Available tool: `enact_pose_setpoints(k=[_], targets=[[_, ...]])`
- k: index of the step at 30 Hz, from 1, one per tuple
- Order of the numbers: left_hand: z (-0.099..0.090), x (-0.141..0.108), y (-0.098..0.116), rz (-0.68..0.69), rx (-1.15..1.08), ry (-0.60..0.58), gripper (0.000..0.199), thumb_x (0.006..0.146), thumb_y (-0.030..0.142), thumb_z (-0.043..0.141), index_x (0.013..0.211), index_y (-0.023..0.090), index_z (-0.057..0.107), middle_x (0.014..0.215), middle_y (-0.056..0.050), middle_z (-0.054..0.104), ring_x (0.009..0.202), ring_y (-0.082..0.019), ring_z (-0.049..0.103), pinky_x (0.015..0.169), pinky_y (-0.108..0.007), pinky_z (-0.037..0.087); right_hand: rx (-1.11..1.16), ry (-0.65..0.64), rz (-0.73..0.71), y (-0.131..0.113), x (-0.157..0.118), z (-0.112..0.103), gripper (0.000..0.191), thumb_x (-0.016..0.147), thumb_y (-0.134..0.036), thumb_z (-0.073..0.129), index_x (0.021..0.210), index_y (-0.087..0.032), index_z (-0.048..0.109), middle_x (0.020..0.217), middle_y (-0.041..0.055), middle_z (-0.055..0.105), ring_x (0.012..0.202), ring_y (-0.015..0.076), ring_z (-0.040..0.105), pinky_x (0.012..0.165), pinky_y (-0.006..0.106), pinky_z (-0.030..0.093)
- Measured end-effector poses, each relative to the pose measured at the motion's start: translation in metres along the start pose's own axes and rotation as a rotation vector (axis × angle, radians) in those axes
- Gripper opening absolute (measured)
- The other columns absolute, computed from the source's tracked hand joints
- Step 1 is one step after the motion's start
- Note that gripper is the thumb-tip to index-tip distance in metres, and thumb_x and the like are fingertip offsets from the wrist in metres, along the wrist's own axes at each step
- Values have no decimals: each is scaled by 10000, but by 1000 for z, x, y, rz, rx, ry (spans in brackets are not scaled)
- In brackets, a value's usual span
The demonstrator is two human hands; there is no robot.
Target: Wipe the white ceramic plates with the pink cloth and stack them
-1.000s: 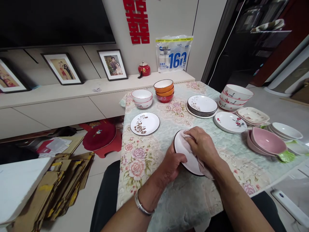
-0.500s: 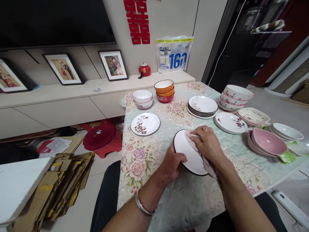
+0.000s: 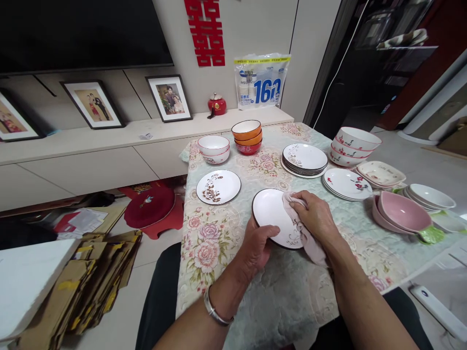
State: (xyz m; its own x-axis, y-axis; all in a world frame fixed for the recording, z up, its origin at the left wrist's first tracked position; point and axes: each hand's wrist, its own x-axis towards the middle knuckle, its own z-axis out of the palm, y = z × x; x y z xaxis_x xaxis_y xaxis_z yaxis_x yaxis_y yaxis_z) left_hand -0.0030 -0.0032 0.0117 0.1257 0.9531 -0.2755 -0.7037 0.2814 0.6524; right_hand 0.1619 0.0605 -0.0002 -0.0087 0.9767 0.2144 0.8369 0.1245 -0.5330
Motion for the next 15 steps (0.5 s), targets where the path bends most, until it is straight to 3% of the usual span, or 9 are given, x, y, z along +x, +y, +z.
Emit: enact_pose_setpoints(k=[4,10,12,15], targets=[[-2,1,-1,-34,53,56,712,448,20,581,1145,150,650,911,-62,751,916,-288,669,805,-384,518,-45,39,-57,-1,-2,2,211,872,-197,560,1042,-156,678,995,111,687,945,254,622,850,371,464],[-2,-3,-1,-104,120,-105,726,460,19,548,1167,156,640,930,-56,744,878,-261,667,748,-338,511,-113,246,-207,-10,-7,5,175,857,-177,583,973,-127,705,1003,150,600,998,295,521,855,406,465],[-3,-3,-3,-115,135,-137,729,478,16,555,1187,164,626,924,-52,739,865,-248,663,728,-320,503,-45,191,-265,-16,-9,7,177,875,-179,567,983,-144,702,981,130,593,968,270,533,851,394,470],[-5,-2,-5,-121,123,-151,699,503,20,566,1185,163,617,856,-39,723,792,-220,650,681,-297,484,115,-5,-385,-25,-11,7,178,906,-192,546,1004,-186,694,956,86,606,950,226,562,850,358,475]])
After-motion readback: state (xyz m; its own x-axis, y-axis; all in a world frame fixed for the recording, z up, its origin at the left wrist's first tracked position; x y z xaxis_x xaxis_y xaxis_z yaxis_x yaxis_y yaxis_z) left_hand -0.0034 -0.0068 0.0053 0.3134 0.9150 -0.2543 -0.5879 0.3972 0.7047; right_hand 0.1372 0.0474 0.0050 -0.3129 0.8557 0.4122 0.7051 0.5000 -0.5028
